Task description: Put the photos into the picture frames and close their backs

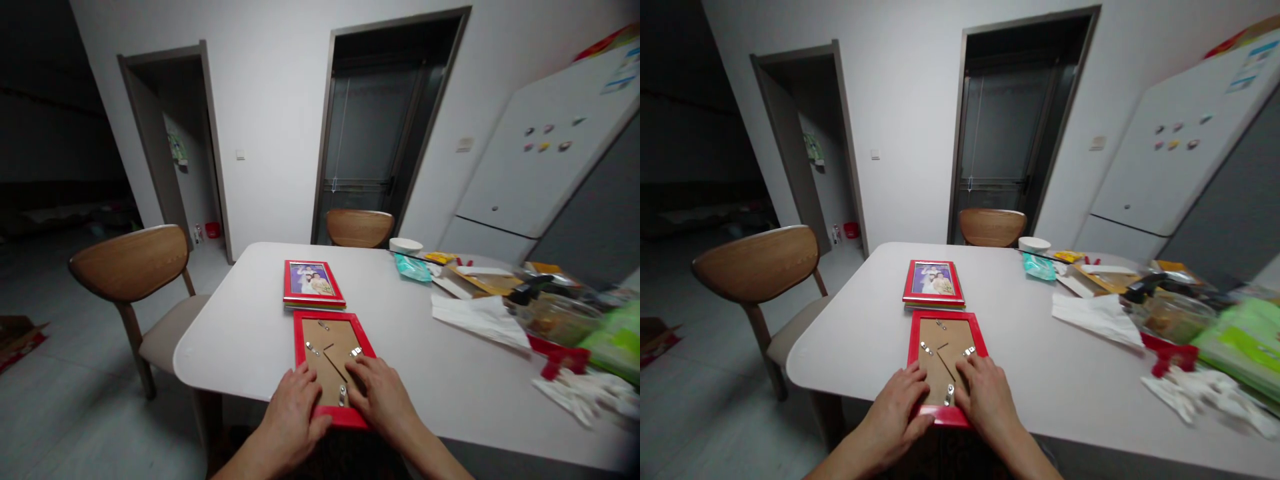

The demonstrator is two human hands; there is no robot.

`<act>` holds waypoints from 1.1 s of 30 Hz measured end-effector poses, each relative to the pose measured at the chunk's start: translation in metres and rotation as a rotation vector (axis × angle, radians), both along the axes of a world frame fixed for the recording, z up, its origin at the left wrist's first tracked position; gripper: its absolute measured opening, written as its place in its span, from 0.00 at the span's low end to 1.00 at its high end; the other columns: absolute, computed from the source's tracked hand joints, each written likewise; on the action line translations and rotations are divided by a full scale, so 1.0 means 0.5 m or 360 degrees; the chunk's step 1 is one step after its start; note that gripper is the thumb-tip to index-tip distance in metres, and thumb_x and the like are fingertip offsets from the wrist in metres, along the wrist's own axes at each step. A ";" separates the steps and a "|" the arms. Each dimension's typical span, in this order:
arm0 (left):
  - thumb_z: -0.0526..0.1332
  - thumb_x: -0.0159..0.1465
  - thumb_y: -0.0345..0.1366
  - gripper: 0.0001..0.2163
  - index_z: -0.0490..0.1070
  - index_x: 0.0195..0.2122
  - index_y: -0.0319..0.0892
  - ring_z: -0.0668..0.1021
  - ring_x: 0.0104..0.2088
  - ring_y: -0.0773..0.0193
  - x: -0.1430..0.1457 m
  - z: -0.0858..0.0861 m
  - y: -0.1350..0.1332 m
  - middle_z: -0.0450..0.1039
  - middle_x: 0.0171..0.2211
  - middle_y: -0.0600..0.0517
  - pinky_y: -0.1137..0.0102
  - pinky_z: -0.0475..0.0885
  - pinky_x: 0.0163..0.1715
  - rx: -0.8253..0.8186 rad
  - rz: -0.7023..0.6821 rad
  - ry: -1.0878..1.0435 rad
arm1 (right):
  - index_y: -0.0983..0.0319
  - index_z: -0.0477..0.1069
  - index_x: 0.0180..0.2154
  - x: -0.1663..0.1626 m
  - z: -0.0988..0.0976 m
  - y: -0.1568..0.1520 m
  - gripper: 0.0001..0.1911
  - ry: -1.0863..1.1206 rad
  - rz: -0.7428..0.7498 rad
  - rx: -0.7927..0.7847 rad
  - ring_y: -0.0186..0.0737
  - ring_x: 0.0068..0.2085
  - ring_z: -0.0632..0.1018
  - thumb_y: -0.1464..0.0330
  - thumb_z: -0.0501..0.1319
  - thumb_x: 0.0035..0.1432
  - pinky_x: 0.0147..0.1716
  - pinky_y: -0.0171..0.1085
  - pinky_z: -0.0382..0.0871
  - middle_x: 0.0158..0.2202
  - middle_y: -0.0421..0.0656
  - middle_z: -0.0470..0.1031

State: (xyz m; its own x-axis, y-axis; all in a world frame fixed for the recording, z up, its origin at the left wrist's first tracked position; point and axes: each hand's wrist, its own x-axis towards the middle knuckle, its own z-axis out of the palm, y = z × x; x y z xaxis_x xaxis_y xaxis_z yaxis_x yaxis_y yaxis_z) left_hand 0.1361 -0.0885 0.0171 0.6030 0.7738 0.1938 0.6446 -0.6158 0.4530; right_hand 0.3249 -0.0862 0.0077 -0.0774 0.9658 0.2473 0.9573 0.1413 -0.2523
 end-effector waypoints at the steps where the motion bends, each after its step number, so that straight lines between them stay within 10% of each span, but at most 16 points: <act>1: 0.60 0.52 0.39 0.17 0.65 0.42 0.39 0.61 0.53 0.54 0.002 0.000 -0.001 0.62 0.50 0.44 0.56 0.54 0.52 -0.0004 -0.0023 0.0012 | 0.59 0.70 0.38 0.000 -0.002 0.000 0.14 -0.0016 0.0004 0.0012 0.41 0.41 0.69 0.67 0.53 0.47 0.40 0.38 0.60 0.39 0.46 0.70; 27: 0.64 0.49 0.41 0.17 0.67 0.38 0.40 0.64 0.51 0.55 0.007 -0.004 -0.005 0.63 0.50 0.45 0.58 0.54 0.51 -0.0091 0.0081 -0.0034 | 0.65 0.70 0.39 0.042 -0.007 0.031 0.18 -0.0028 -0.0005 -0.0024 0.42 0.48 0.65 0.65 0.46 0.54 0.46 0.38 0.58 0.47 0.50 0.64; 33: 0.64 0.49 0.41 0.17 0.67 0.38 0.41 0.64 0.51 0.57 0.004 -0.018 -0.002 0.63 0.50 0.46 0.59 0.54 0.51 -0.0056 0.0058 -0.0049 | 0.56 0.68 0.42 0.020 -0.005 -0.025 0.14 -0.0092 0.0520 0.0239 0.43 0.48 0.64 0.67 0.50 0.53 0.45 0.43 0.59 0.48 0.46 0.64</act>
State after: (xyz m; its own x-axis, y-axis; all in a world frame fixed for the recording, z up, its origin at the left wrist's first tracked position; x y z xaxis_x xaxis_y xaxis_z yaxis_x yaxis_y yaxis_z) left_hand 0.1380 -0.0897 0.0079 0.5685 0.8018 0.1842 0.6519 -0.5756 0.4938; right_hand 0.3347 -0.0988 0.0051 -0.3938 0.8411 0.3707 0.8677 0.4733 -0.1521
